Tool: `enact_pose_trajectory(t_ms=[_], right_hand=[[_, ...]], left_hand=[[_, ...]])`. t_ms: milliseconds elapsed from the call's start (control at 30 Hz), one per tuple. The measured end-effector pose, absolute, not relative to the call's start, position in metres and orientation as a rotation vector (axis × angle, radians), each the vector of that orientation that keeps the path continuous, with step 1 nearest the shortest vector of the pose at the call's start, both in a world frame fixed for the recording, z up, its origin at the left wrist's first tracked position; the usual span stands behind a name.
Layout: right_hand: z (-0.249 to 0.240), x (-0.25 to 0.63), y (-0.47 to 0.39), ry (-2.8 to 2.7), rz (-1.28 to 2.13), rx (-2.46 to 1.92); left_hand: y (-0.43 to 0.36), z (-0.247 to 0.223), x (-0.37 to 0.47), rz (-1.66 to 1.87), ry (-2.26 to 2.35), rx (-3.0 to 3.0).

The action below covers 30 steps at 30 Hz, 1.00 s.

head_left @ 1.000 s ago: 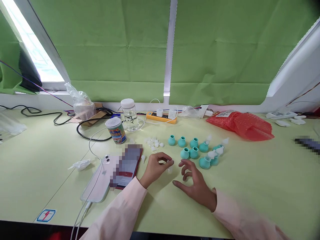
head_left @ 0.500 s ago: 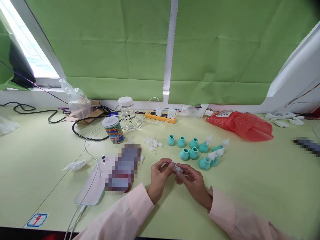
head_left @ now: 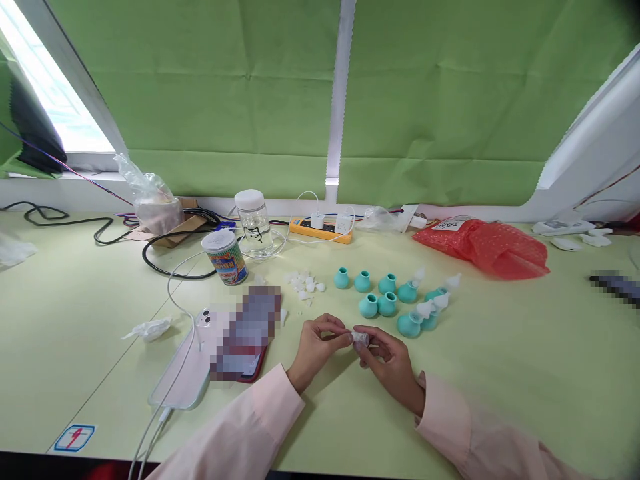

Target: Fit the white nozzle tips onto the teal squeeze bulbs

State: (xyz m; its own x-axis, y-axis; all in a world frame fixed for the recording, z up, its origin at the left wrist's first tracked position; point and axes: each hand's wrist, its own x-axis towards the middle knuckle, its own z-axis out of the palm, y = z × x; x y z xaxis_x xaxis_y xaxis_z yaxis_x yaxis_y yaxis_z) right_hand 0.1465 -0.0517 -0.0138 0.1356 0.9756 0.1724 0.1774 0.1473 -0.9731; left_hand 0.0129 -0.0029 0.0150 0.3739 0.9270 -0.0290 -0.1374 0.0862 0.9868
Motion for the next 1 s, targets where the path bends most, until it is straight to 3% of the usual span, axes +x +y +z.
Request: enact_pose_trajectory(t_ms=[433, 1000], right_hand=[[-0.0197, 0.1509, -0.0505, -1.409, 0.797, -1.150], [-0.0153, 0.1530, -0.0522, -1.385, 0.874, -1.064]], left_hand=[[0.0000, 0.0120, 0.0077, 0.768, 0.769, 1.062], [-0.0006, 0.0152, 0.0072, 0.833, 0.623, 1.246]])
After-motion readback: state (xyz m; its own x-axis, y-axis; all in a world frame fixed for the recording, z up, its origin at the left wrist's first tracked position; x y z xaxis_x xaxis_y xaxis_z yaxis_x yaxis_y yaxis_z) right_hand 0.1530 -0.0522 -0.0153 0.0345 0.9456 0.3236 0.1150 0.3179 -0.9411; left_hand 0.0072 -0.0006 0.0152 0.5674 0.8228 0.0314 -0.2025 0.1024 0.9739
